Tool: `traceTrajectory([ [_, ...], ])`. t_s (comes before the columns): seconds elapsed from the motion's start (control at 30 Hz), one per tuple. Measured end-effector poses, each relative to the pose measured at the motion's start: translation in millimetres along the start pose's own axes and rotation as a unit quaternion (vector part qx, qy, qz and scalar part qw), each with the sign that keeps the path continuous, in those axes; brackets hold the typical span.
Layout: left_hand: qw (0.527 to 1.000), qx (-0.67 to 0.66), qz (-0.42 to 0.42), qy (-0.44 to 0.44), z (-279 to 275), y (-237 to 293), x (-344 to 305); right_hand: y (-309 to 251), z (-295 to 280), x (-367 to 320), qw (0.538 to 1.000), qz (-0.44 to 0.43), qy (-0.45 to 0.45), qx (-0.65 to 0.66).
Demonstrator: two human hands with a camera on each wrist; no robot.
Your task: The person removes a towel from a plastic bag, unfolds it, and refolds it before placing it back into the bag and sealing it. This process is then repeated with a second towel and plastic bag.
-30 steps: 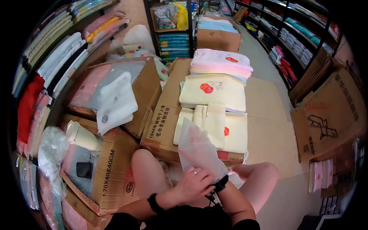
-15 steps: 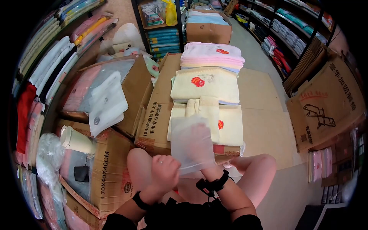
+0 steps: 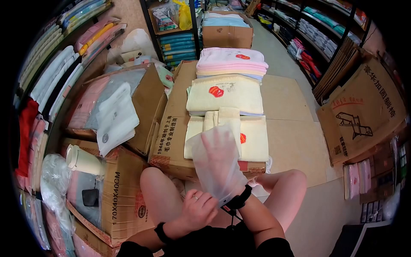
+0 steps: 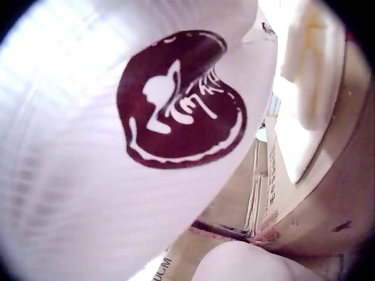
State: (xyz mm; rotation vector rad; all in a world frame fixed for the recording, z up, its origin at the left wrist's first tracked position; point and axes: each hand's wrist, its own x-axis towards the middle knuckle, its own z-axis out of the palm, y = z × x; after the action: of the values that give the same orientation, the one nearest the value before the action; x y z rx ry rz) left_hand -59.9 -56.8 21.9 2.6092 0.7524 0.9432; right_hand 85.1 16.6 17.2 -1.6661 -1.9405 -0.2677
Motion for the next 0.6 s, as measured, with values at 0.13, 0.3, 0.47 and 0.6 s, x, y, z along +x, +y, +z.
traceTrajectory([
  [0.13,0.996,-0.008,-0.011,0.086,2.6,-3.0,1.6,-0.3,23.7,-24.1,0.984,-0.034,-0.085,0.155],
  [0.3,0.991,0.089,-0.032,0.095,-8.6,-33.2,6.0,-22.4,66.6,-49.7,0.974,0.008,-0.138,0.18],
  [0.47,0.957,0.198,-0.098,0.189,-22.1,-101.9,16.8,-42.5,-3.2,-33.6,0.933,-0.061,-0.141,0.326],
  [0.6,0.949,0.181,-0.153,0.21,-41.7,-114.7,38.2,-13.3,-34.0,-13.4,0.953,0.003,0.041,0.301],
])
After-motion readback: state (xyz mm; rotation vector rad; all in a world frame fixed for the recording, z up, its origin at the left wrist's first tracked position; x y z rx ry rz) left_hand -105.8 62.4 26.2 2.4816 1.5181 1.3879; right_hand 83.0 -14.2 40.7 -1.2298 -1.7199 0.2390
